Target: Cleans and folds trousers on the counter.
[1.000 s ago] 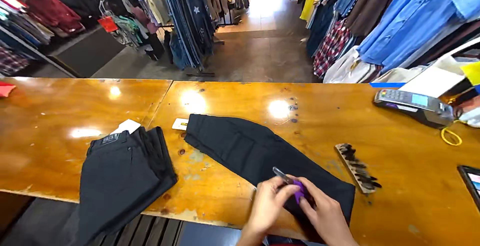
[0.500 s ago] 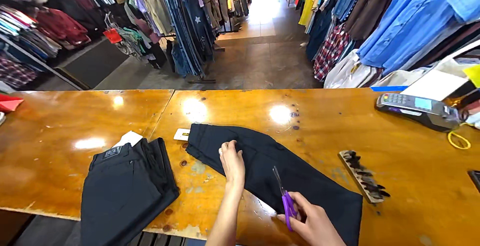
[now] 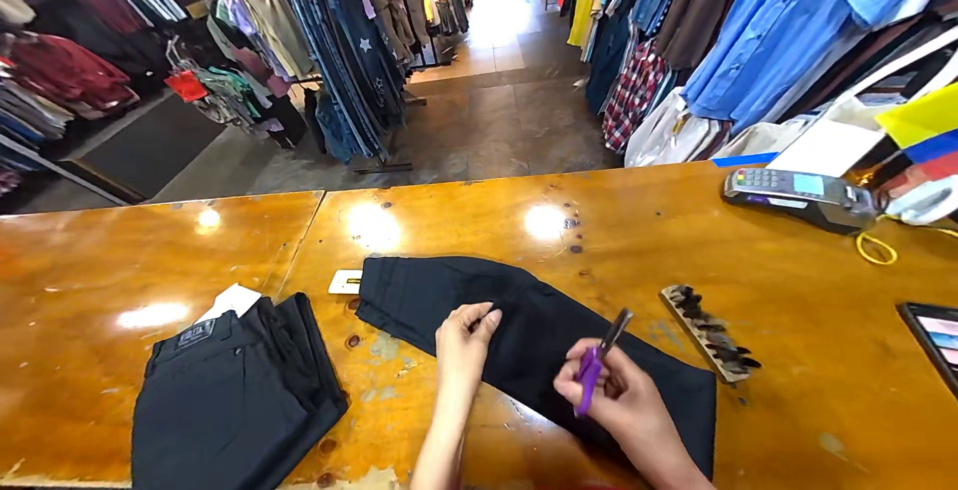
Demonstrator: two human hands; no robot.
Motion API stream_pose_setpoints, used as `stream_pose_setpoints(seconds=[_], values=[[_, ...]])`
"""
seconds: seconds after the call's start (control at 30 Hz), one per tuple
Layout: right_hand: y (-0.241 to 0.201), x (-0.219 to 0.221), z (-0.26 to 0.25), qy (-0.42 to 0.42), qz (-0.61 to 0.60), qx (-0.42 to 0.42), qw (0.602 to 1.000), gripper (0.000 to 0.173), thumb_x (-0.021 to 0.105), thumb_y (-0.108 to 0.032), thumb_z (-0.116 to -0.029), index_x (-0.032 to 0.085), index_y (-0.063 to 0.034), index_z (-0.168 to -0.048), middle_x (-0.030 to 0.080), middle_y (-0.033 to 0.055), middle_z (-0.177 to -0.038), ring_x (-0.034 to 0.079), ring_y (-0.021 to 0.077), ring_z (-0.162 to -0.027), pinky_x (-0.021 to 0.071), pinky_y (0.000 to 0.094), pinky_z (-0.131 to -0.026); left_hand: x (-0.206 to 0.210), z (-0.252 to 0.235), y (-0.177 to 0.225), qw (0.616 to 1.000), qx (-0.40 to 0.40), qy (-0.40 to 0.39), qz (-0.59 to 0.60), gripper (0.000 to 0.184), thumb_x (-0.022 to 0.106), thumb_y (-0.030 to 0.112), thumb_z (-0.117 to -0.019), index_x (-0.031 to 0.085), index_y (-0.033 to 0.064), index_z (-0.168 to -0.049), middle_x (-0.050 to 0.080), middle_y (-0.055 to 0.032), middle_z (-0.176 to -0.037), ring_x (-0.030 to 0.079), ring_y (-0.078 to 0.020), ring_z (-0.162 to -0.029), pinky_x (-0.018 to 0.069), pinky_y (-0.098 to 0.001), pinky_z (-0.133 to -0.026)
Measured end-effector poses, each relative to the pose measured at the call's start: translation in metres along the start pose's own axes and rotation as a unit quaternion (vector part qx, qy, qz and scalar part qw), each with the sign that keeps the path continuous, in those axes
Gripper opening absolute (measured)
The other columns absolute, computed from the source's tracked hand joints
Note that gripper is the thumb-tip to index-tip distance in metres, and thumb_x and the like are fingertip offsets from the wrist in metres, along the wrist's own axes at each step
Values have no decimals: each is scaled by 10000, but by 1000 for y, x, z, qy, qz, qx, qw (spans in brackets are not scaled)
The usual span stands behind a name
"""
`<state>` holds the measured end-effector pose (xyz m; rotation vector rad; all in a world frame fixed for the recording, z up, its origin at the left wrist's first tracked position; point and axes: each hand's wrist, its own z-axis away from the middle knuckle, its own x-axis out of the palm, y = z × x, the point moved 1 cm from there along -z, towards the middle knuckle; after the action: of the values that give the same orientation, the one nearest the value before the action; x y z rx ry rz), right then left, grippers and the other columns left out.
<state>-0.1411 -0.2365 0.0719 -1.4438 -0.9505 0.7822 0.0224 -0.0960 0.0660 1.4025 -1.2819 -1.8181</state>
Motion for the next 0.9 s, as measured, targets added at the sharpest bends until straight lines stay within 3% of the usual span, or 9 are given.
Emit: stream_pose_setpoints(seconds=[0.07, 0.2, 0.43, 0.63, 0.9], values=[[-13, 4, -12, 29, 0, -52, 998, 286, 757, -72, -868, 627, -73, -1122, 756, 15, -913, 697, 85, -736, 566, 211, -620, 2, 25, 12, 996, 13, -13, 92, 137, 706, 164, -950, 790, 93, -1031, 734, -8, -960, 685, -107, -868, 571, -321, -802], [-21, 11, -24, 71, 86, -82, 990, 260, 762, -69, -879, 655, -115, -1111, 753, -2, -892, 712, 91, -747, 598, 217, -649, 24, 48, 18, 980, 42, 14, 196, 120, 728, 156, -914, 781, 80, -989, 715, -6, -843, 641, -92, -701, 542, -249, -649], [-22, 12, -20, 147, 248, -134, 948, 211, 740, -112, -882, 652, -155, -1069, 740, -71, -887, 682, 11, -740, 559, 179, -626, 31, 58, 22, 983, 91, 50, 149, 129, 687, 151, -945, 792, 90, -988, 732, 22, -895, 675, -50, -822, 551, -199, -731], [-28, 13, -19, 127, 253, -117, 952, 204, 744, -111, -879, 654, -159, -1056, 745, -63, -886, 697, 35, -729, 582, 210, -623, 30, 58, 29, 983, 124, 52, 129, 122, 691, 158, -941, 791, 99, -978, 724, 36, -892, 670, -42, -824, 552, -193, -737], [-27, 12, -18, 122, 267, -143, 945, 189, 718, -131, -879, 654, -162, -1054, 743, -58, -889, 710, 34, -751, 596, 211, -644, 26, 58, 36, 975, 210, 60, 46, 110, 699, 147, -928, 806, 122, -939, 746, 71, -903, 657, -26, -905, 518, -221, -825]])
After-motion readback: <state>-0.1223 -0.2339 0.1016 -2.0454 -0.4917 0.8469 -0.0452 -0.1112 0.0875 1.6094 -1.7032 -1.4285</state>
